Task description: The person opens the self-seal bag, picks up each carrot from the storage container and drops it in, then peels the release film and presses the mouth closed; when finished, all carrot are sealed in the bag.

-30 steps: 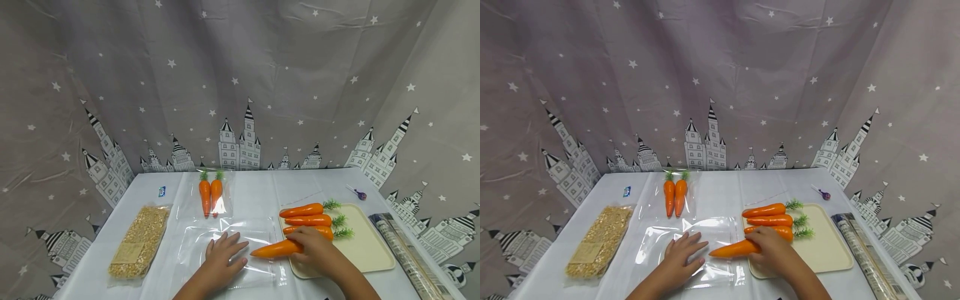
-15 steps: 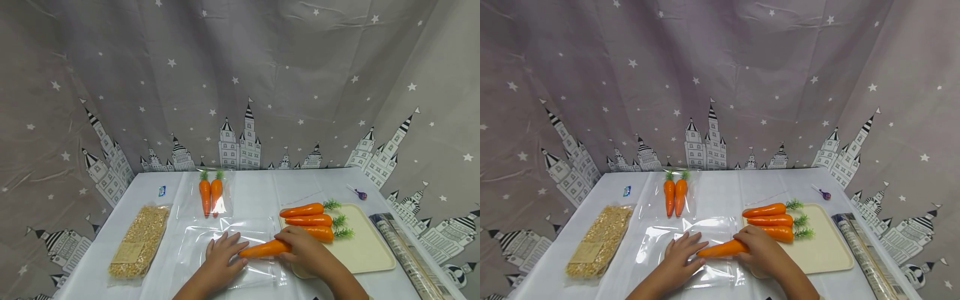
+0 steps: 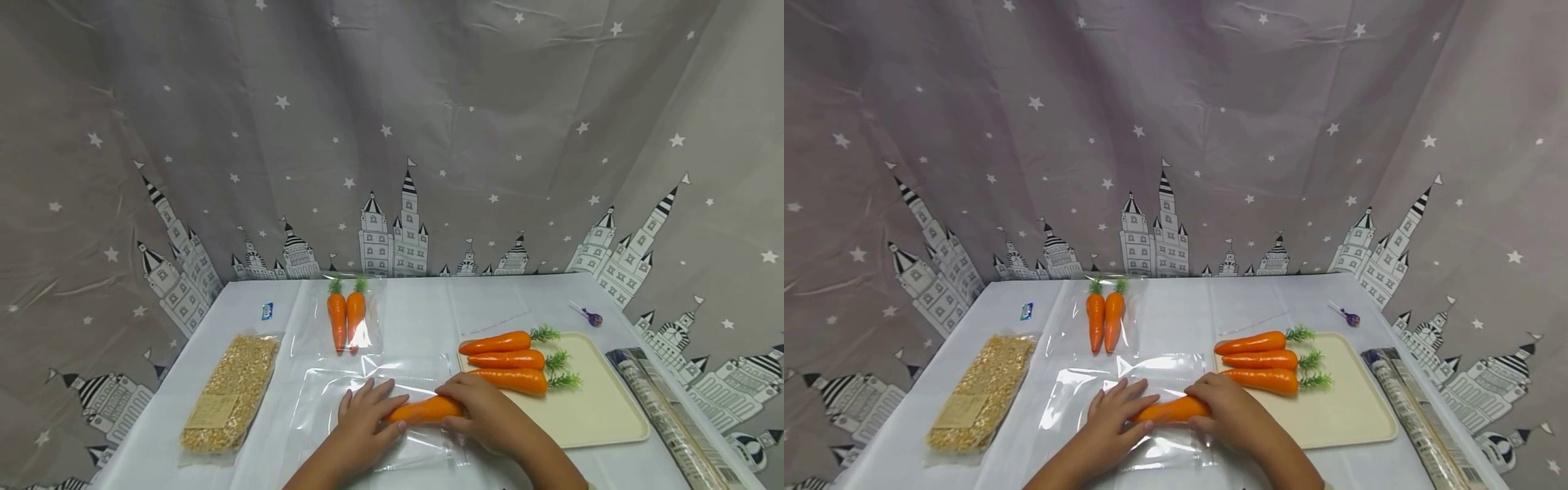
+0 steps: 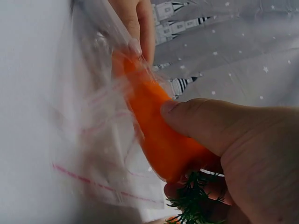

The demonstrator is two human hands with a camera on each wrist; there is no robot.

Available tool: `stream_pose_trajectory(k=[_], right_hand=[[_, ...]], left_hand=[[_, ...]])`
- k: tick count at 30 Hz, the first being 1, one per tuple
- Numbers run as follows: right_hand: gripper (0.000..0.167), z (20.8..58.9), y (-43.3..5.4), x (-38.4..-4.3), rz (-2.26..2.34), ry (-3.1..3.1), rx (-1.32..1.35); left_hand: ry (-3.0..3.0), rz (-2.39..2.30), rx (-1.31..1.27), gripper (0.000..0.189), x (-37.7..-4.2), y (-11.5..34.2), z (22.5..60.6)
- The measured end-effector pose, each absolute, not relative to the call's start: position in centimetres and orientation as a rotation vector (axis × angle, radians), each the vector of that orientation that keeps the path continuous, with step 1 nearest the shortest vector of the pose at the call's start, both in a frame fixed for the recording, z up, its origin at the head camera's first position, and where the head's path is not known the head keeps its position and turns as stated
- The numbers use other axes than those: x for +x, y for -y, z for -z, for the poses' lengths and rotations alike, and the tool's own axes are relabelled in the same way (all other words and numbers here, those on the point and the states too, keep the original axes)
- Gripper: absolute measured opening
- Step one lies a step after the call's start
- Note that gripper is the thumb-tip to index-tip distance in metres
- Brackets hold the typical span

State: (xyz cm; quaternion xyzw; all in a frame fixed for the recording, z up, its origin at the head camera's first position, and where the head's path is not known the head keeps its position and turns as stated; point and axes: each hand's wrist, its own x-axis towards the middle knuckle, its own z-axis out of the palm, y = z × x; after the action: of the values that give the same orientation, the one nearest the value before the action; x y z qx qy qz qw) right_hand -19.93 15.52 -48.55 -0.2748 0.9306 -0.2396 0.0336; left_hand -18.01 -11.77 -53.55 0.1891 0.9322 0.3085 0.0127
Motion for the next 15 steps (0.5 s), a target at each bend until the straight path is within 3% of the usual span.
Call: stream_pose_trajectory(k=[15], right_hand=[[0.042, 48.7, -14.2, -19.7, 0.772, -2.827, -0.841]], left_hand=[[-2.904, -0.958, 0.587, 0.043, -18.1, 11.7, 53.5]])
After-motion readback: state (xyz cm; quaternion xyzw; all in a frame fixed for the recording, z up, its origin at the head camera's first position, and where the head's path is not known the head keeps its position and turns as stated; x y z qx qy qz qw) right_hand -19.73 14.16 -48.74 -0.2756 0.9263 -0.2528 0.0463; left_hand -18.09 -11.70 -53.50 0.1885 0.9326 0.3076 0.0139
